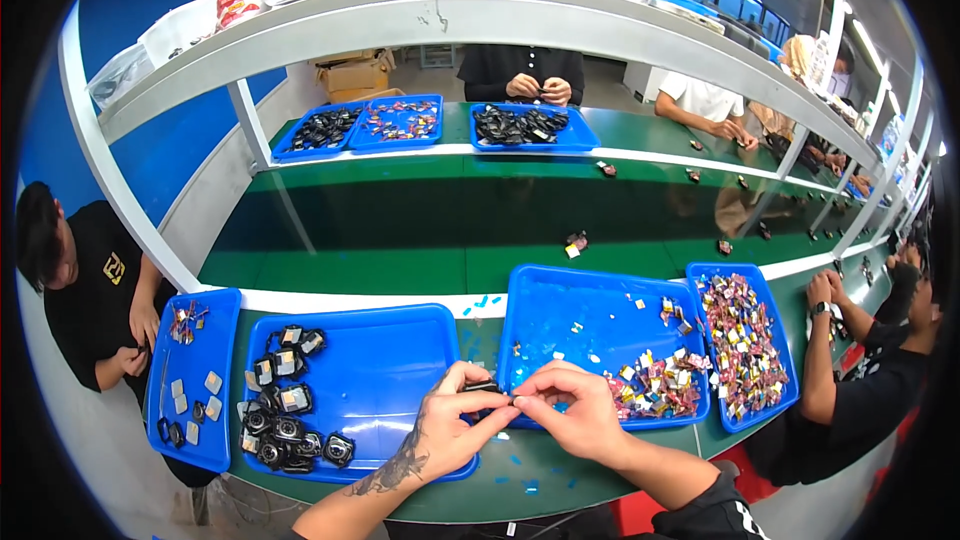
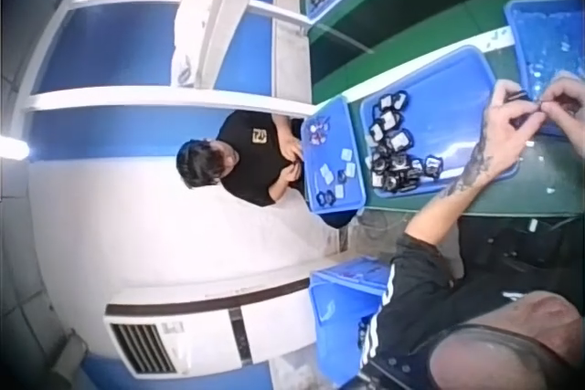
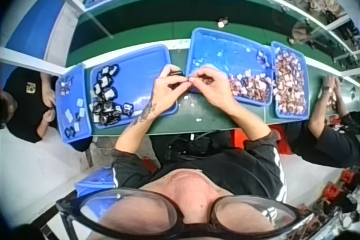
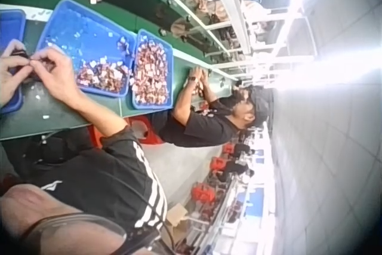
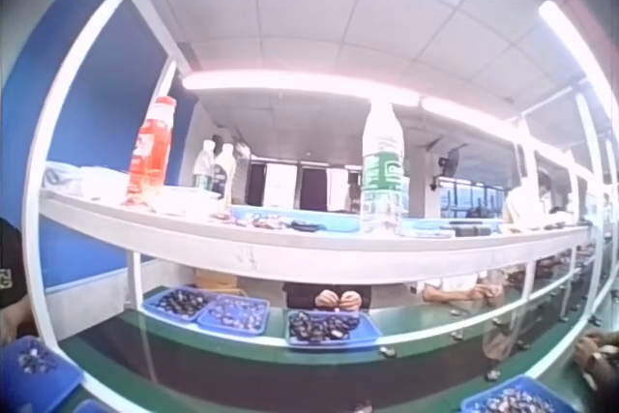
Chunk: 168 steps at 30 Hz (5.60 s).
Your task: Assembling small electronic components into frames at a factory assembly line.
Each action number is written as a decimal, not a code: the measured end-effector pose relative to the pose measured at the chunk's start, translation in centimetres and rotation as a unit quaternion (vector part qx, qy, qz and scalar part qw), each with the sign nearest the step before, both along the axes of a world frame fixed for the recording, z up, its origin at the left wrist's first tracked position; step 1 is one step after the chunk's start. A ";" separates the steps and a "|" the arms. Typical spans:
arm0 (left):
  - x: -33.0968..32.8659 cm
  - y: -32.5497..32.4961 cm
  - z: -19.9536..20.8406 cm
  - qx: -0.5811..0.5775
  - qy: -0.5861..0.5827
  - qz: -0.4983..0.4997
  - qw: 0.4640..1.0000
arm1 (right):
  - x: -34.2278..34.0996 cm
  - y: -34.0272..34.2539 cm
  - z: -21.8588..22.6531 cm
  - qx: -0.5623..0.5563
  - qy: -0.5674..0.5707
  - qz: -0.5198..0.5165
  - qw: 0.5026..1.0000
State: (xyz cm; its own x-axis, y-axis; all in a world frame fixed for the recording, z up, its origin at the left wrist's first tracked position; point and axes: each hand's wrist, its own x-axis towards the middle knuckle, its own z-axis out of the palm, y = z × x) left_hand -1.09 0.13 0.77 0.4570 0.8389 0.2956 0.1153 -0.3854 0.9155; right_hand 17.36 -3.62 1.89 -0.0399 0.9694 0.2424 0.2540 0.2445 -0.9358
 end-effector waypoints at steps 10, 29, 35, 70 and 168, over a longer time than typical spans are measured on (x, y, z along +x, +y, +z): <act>-0.4 -0.5 -1.0 0.132 0.055 0.013 0.990 | 2.0 0.0 -2.0 -0.301 0.266 0.161 0.902; -0.3 0.2 -1.0 -0.036 -0.053 -0.012 0.998 | 0.4 0.2 -0.6 -0.086 0.083 0.007 0.993; -0.1 -0.3 -2.0 -0.125 -0.148 0.023 0.981 | 0.5 -0.1 -1.8 -0.064 0.015 -0.069 0.995; -0.1 -0.1 -1.6 -0.309 -0.286 -0.017 0.907 | -1.0 -0.4 2.3 0.107 -0.145 -0.023 0.983; -0.3 -1.3 -1.5 -0.241 -0.243 -0.018 0.940 | -3.3 0.2 -0.6 -0.013 -0.010 -0.069 0.997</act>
